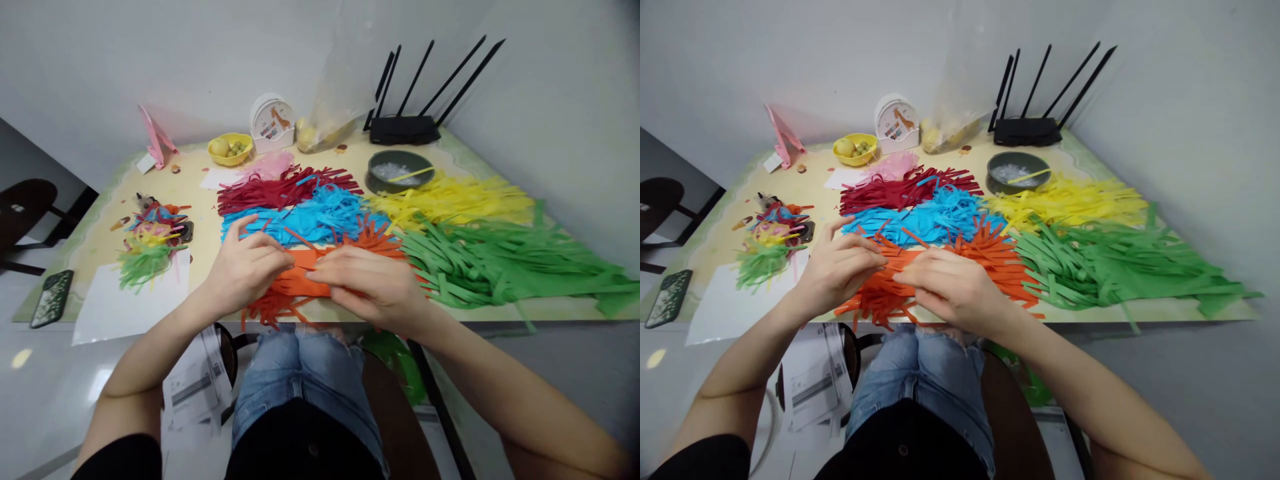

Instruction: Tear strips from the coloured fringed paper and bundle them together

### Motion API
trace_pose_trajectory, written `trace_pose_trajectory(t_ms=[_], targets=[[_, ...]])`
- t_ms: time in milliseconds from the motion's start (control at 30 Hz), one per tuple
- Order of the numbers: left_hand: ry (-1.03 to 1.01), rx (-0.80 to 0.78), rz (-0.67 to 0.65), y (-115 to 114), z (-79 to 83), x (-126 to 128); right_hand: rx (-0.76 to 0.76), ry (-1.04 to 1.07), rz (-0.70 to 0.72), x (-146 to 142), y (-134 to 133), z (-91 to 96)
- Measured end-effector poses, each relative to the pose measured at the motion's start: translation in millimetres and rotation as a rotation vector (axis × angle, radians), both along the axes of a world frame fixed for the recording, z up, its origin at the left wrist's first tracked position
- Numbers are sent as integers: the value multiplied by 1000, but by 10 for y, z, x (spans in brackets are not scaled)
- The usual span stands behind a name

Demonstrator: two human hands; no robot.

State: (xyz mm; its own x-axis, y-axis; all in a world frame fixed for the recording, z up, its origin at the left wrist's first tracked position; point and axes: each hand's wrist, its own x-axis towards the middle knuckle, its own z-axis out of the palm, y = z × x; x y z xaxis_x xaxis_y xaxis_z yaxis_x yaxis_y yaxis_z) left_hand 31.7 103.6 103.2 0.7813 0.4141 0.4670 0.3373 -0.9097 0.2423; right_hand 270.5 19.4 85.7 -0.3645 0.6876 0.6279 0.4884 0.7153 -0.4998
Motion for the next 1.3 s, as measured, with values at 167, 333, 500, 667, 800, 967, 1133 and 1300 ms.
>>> trace_pose_trajectory(t_ms=[167,333,500,667,800,967,1133,1300], targets=[[-107,141,34,121,-87,-68,-503,292,-3,-53,211,117],[-166,37,76,165,-121,-78,-870,487,240,-277,411,76],[-353,122,187,171,-284,4,-757,658,206,-429,433,23],[-513,18,212,132,-167,136,-631,736,264,-442,580,104],[-585,-390,157,199,-16,221,-477,712,156,-459,727,140],[-742,-463,224,430,-52,411,-228,529,-4,-478,904,89],[-1229,-420,202,806,8,383,-111,143,-365,454,1641,-2],[-1335,-631,186,1026,83,192,-567,-462,-1064,1912,2446,-333]])
